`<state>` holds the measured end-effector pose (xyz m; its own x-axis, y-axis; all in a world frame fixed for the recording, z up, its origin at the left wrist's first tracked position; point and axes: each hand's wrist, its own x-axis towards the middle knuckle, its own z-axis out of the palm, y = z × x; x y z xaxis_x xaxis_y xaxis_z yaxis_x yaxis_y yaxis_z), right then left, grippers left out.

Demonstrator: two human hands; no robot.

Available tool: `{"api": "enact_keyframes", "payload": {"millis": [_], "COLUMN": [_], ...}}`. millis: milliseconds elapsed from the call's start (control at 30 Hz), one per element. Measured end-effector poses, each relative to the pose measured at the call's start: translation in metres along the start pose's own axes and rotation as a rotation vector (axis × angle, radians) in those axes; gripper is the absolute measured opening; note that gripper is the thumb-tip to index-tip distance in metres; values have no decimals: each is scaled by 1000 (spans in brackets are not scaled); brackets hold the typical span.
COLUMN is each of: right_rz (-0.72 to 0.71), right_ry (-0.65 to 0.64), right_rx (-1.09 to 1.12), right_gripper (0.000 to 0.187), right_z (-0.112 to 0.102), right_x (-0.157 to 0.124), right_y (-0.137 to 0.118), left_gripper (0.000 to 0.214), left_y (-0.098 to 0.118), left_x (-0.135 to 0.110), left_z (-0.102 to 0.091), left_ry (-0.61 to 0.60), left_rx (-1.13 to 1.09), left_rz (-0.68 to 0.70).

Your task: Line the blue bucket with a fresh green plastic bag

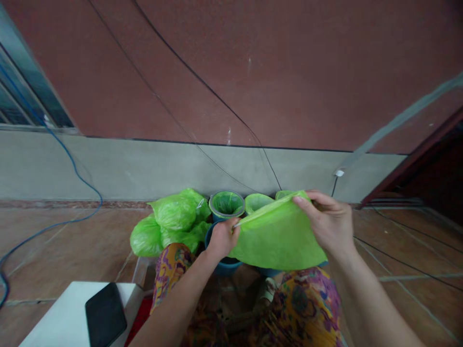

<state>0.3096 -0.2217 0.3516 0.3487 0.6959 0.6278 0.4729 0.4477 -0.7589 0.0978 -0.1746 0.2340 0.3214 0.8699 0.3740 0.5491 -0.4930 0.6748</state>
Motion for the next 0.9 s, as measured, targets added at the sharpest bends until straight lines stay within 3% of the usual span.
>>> {"api": "enact_keyframes", "payload": {"millis": [233,400,467,533,600,667,900], "right_rz": [86,97,85,80,80,102,156], "right_ry": [273,406,455,494,527,541,600], "right_rx": [0,56,149,250,324,359,344], "right_gripper": [20,21,21,20,20,21,23], "right_z": [-29,-41,-47,-53,-59,-63,-76], "right_x": [10,18,22,25,27,26,20], "right_y": [7,20,23,27,30,33,40], "left_gripper": [26,29,44,55,57,57,19], "left_y": [-31,-43,-50,-57,-64,-67,-55], "left_x": [-8,-15,-22,-28,-32,-33,-26], "left_z": [-9,-15,-11,-3,9,22,46], "left_ry": [-101,-227,-225,-216,-251,-299,-374], "left_rx": [18,-175,-359,-603,-878,-1129,-1489], "left_rz": [-63,-99,-222,-477,-744,-899,-975]}}
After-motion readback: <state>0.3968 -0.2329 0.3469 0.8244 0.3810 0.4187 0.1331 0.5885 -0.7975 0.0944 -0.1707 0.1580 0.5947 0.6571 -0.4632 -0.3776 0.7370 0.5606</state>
